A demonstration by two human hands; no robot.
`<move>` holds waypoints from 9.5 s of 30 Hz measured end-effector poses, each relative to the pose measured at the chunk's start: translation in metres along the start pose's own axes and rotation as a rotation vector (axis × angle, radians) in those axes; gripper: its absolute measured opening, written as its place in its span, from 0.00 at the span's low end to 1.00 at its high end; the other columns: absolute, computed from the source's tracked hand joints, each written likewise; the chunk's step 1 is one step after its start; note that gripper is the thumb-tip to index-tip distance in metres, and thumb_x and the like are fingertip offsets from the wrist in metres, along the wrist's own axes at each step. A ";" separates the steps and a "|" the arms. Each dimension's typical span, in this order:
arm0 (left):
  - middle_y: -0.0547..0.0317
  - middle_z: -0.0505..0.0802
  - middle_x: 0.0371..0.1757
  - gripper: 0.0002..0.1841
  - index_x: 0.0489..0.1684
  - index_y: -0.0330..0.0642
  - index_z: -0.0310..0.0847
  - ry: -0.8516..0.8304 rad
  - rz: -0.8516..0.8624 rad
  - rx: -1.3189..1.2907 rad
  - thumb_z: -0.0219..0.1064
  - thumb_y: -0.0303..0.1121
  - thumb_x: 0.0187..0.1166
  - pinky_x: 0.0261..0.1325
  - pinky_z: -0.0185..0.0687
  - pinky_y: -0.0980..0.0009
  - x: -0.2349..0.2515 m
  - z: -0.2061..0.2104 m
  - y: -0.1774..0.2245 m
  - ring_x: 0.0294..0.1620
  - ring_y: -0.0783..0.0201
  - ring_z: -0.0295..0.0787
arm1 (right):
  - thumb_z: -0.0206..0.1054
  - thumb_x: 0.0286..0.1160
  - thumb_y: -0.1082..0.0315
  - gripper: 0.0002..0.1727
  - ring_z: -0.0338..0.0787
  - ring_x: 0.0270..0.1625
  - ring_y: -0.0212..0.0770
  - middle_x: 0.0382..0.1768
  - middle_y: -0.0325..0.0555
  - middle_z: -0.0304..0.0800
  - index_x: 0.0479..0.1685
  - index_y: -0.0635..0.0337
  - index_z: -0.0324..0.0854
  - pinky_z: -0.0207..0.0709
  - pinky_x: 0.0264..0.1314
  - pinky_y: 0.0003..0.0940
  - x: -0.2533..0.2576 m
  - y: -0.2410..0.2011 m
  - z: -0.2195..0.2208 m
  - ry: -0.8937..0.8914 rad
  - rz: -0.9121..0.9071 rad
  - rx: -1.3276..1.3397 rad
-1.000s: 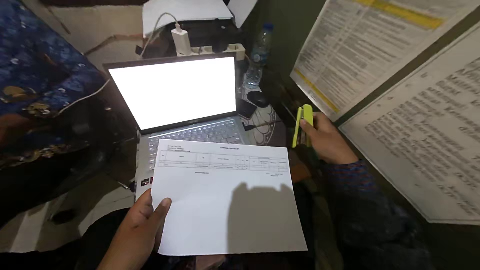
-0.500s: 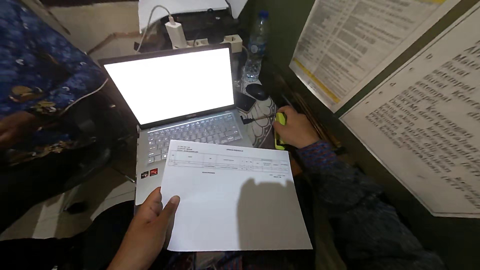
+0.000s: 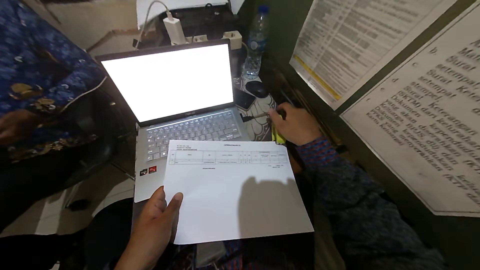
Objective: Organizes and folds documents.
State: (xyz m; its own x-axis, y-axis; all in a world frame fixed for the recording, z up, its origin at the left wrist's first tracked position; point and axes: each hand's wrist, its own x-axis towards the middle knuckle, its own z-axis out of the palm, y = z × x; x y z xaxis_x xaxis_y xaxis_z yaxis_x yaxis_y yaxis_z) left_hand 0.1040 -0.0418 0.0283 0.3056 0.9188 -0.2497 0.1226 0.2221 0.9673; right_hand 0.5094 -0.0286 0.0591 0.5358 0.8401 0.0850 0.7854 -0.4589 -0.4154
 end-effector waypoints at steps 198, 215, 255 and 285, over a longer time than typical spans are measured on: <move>0.71 0.95 0.53 0.18 0.71 0.44 0.68 -0.093 0.069 -0.025 0.53 0.18 0.87 0.53 0.93 0.73 -0.007 -0.012 -0.002 0.49 0.75 0.94 | 0.68 0.80 0.53 0.26 0.90 0.44 0.33 0.53 0.42 0.90 0.76 0.48 0.79 0.88 0.47 0.34 -0.124 0.032 0.001 -0.030 0.008 0.396; 0.42 0.73 0.85 0.45 0.88 0.40 0.61 0.128 0.779 0.719 0.78 0.50 0.73 0.80 0.73 0.58 -0.008 -0.055 0.069 0.83 0.57 0.72 | 0.67 0.79 0.73 0.11 0.92 0.42 0.27 0.44 0.38 0.93 0.58 0.61 0.83 0.89 0.45 0.24 -0.141 -0.059 -0.013 0.148 -0.491 1.005; 0.73 0.95 0.39 0.09 0.47 0.52 0.91 -0.428 0.480 0.406 0.72 0.43 0.80 0.37 0.88 0.78 0.017 0.035 0.090 0.34 0.78 0.90 | 0.74 0.76 0.63 0.08 0.89 0.50 0.31 0.62 0.51 0.87 0.43 0.58 0.90 0.87 0.53 0.25 -0.158 -0.084 -0.003 0.366 -0.732 0.433; 0.72 0.90 0.28 0.09 0.42 0.49 0.90 -0.516 0.317 0.417 0.70 0.43 0.81 0.28 0.76 0.81 0.017 0.039 0.074 0.24 0.80 0.81 | 0.62 0.87 0.59 0.11 0.91 0.59 0.45 0.59 0.49 0.89 0.47 0.52 0.89 0.87 0.58 0.40 -0.155 -0.084 -0.006 0.081 -0.862 0.081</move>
State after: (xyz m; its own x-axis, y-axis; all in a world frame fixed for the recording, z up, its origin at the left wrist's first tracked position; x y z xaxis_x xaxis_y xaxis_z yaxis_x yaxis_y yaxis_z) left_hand 0.1549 -0.0221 0.0942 0.7787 0.6254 -0.0497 0.2725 -0.2658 0.9247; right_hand 0.3628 -0.1217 0.0860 -0.2129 0.8605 0.4628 0.9045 0.3526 -0.2397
